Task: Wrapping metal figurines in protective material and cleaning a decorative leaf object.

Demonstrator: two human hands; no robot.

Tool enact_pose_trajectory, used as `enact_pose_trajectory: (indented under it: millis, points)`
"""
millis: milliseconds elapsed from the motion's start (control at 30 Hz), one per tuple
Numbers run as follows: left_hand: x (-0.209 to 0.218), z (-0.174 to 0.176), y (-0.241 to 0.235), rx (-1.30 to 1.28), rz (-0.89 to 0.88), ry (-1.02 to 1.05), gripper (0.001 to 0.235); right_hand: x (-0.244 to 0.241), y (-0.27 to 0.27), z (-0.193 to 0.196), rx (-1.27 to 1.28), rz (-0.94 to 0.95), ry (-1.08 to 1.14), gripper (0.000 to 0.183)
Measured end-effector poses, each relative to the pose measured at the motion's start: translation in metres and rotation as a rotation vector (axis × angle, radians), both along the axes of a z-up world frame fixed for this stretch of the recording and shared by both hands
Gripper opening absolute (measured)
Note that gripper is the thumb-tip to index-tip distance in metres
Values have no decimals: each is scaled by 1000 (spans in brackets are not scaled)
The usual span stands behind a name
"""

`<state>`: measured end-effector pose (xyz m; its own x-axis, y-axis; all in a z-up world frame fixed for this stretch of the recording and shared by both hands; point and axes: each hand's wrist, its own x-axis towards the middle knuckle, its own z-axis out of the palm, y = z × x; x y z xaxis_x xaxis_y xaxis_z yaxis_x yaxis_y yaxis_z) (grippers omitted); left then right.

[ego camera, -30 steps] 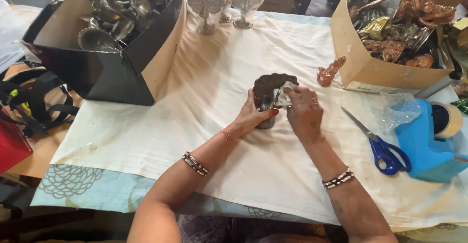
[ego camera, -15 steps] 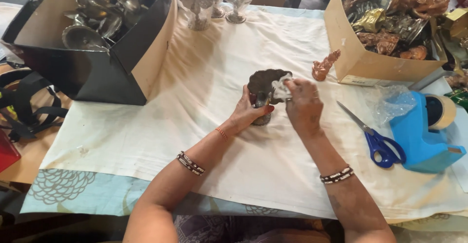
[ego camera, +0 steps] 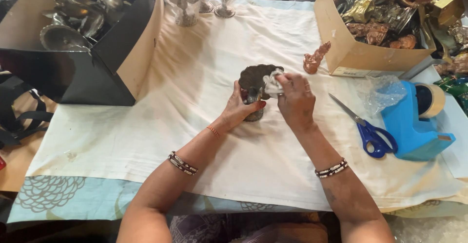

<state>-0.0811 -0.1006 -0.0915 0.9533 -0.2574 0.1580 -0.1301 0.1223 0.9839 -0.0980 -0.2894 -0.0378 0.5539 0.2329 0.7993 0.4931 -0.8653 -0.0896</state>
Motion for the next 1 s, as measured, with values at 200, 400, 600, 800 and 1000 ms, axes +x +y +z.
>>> enact_pose_trajectory:
  millis: [200,400,600,800,1000]
  points:
    - [7,-10,-1,25,9,-2,84,3,13,-45,-124,77,337,34]
    - [6,-12,-2,-27,-6,-17,84,3,3,-46,-60,208,314,35]
    - [6,-9,-1,-9,-1,-1,82,3,-2,-6,-21,-12,-17,34]
    - [7,-9,0,25,4,-6,83,8,7,-40,-122,128,325,34]
    - [2,-3,-1,51,29,-18,85,11,-9,-28,-34,3,76,40]
